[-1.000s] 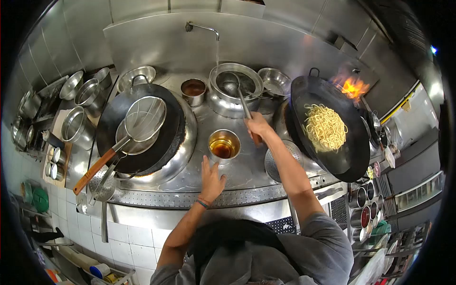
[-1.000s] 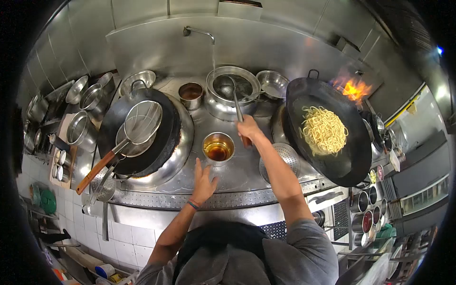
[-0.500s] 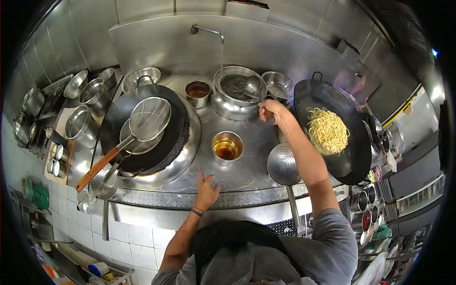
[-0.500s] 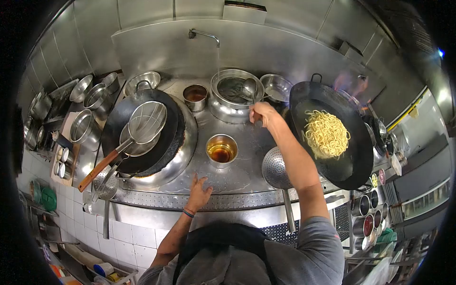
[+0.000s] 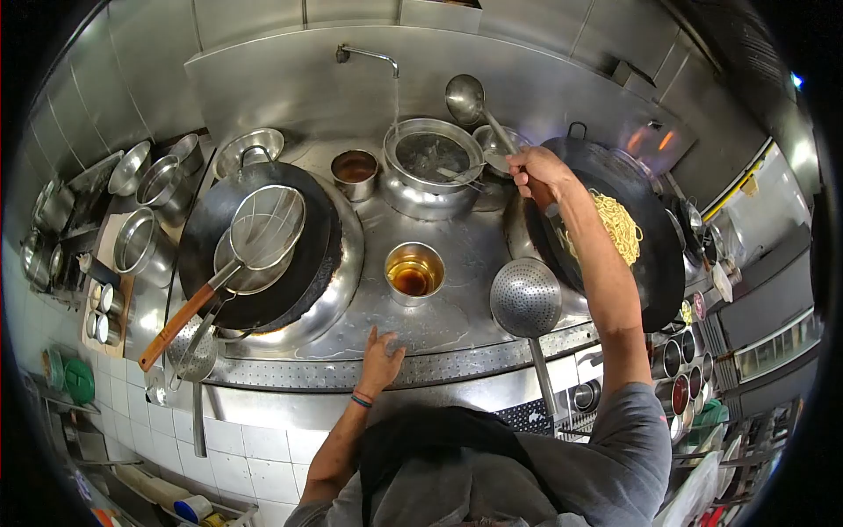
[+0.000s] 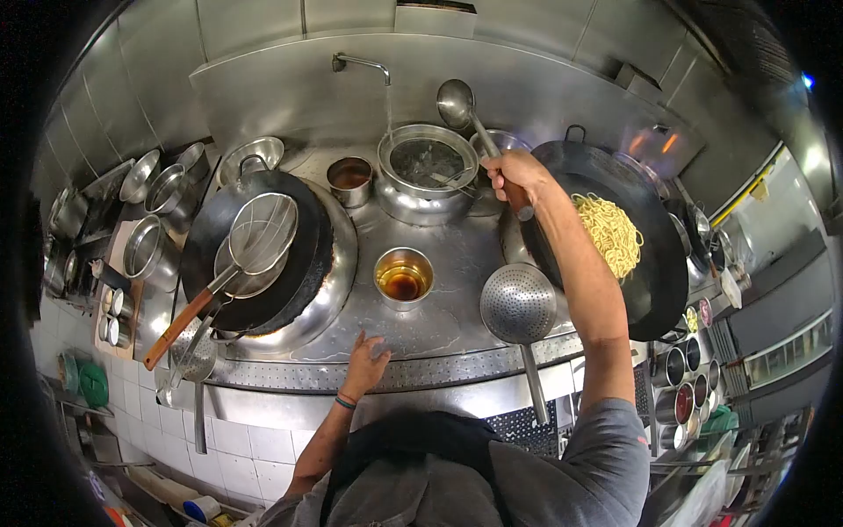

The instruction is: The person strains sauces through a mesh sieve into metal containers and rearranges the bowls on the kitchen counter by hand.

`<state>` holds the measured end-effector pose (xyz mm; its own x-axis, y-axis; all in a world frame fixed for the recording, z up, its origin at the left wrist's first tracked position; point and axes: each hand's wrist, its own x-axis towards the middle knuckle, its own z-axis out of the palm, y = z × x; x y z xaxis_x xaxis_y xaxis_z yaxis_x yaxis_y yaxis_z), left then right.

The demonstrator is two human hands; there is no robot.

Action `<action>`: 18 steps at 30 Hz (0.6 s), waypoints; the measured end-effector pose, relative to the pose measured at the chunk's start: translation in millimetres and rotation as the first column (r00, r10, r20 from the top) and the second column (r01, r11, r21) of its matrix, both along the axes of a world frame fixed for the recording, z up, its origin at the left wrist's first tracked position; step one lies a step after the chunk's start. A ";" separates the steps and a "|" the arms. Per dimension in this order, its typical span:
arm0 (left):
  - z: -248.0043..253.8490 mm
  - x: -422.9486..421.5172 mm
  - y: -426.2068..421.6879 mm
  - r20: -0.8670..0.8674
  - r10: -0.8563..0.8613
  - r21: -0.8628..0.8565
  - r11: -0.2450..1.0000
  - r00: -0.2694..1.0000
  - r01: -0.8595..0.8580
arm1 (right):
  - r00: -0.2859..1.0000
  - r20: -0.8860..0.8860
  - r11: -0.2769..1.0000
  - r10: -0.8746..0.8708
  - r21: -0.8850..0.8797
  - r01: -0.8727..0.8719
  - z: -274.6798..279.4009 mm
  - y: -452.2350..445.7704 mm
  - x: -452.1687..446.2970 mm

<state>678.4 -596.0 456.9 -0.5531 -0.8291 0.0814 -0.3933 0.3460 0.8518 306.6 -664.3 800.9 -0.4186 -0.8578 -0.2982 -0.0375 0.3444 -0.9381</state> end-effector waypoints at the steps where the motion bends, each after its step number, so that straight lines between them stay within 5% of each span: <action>1: 0.7 0.3 -2.9 -0.011 -0.003 -0.003 1.000 1.000 0.003 | 0.999 -0.041 1.000 -0.011 -0.025 0.010 -5.2 -0.5 -4.4; 7: 13.8 6.3 -22.3 -0.090 0.082 -0.132 0.987 0.993 -0.094 | 1.000 0.007 0.996 0.008 0.093 -0.009 -75.5 0.9 -49.5; 11: 43.8 -1.9 -35.4 -0.162 0.061 -0.025 0.998 0.985 -0.066 | 1.000 -0.017 0.995 -0.010 0.094 0.012 -118.3 21.8 -40.3; 18: 64.1 -28.3 -45.4 -0.205 -0.001 -0.006 1.000 0.979 0.000 | 0.997 0.073 0.999 -0.016 0.031 0.014 -115.4 45.7 -17.6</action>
